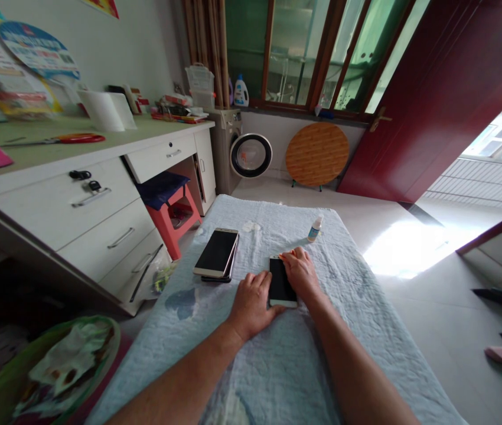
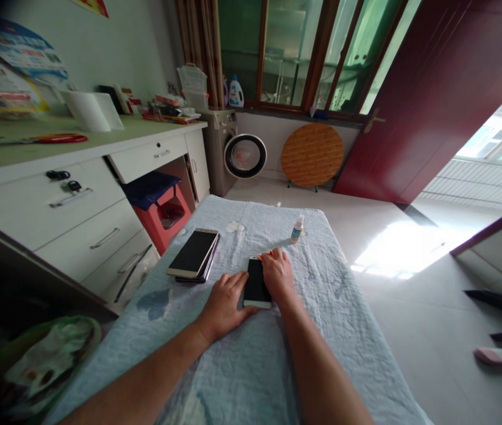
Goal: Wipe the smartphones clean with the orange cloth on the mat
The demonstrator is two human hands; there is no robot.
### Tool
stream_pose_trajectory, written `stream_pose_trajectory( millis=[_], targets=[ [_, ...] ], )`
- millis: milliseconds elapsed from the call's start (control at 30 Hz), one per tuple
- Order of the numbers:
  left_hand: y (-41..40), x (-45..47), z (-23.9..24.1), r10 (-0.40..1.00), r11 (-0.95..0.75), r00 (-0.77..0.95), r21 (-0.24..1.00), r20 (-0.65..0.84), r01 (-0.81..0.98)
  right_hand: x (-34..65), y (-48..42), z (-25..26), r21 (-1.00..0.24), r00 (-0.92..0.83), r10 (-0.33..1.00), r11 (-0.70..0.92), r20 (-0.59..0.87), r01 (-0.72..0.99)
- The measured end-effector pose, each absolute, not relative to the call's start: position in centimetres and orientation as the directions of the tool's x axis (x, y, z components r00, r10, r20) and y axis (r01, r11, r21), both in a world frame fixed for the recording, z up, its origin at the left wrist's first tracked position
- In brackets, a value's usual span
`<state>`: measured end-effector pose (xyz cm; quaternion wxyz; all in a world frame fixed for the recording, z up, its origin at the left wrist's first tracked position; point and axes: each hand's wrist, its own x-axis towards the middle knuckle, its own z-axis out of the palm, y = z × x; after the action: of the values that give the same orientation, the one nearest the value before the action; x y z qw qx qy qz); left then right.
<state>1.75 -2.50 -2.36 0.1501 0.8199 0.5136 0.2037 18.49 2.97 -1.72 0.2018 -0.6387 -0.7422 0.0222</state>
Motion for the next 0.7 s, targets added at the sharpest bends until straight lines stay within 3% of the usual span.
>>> stream_pose_trajectory(
  millis=[167, 433, 700],
  targets=[
    [-2.5, 1.8, -2.3, 0.905, -0.422, 0.39, 0.467, 0.17, 0.777, 17.9, 3.3, -1.8, -0.237, -0.17, 0.957, 0.225, 0.234, 0.945],
    [-2.6, 1.7, -1.9, 0.899, -0.433, 0.401, 0.476, 0.173, 0.765, 16.8, 2.5, -1.1, -0.257, -0.301, 0.93, 0.35, 0.21, 0.901],
    [-2.9, 1.9, -1.8, 0.904, -0.425, 0.39, 0.45, 0.174, 0.785, 16.6, 2.7, -1.4, -0.222, -0.227, 0.955, 0.267, 0.19, 0.938]
  ],
)
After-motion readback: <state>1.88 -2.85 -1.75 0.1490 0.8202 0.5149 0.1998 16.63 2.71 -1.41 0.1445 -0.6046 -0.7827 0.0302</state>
